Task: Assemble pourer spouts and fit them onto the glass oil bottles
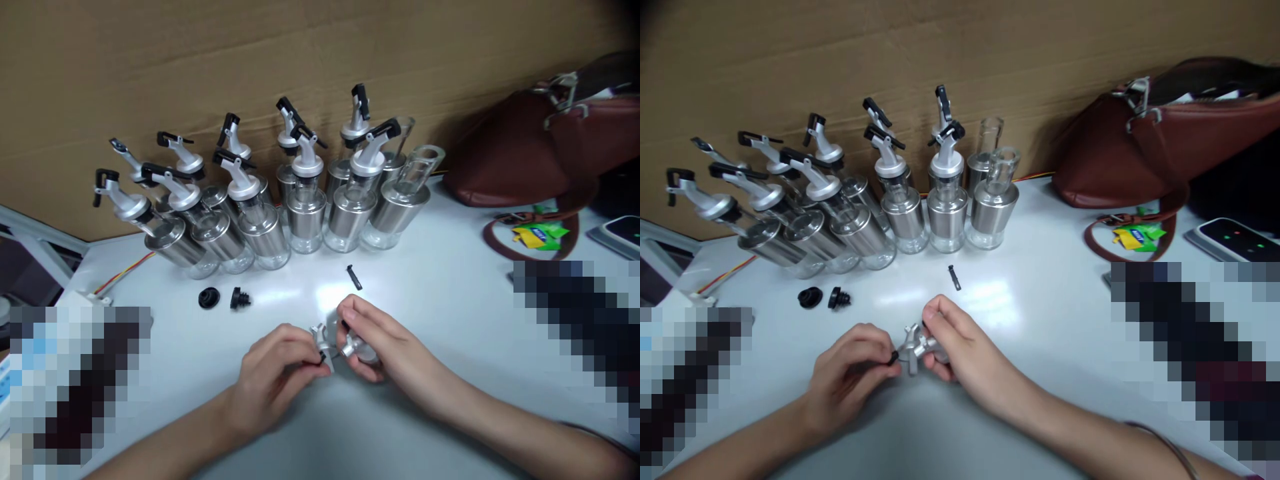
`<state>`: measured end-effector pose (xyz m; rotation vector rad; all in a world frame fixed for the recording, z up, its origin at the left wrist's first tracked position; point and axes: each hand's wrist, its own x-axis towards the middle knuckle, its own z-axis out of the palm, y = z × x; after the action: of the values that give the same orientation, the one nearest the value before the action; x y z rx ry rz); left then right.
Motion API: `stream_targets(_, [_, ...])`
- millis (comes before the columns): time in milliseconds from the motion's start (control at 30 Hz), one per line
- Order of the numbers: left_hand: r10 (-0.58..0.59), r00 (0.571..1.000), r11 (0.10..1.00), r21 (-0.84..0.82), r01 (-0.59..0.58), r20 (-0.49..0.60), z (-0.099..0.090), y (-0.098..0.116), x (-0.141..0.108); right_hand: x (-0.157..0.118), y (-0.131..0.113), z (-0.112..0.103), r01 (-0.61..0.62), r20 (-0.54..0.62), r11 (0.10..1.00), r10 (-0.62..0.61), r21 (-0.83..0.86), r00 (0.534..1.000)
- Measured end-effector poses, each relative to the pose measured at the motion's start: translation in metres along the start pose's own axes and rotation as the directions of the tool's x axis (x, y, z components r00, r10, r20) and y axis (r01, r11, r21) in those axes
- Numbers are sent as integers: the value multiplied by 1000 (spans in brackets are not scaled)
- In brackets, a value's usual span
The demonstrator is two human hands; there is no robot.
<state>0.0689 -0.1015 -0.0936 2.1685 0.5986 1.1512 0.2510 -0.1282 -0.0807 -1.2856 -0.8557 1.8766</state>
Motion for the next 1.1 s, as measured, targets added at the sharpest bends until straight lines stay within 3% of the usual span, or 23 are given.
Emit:
stream_targets(200, [107, 992, 994, -8, -107, 59, 1, -1, -3, -5, 8, 2, 93, 97, 992, -84, -85, 992])
stream_targets(700, [212, 976, 976, 39, -214, 42, 3, -2, -3, -12, 11, 4, 205, 63, 934, -196, -293, 979])
stream_targets(1100, [258, 966, 961, 100, -259, 24, 6, -4, -1, -15, 14, 4, 264, 87, 829, -255, -493, 963])
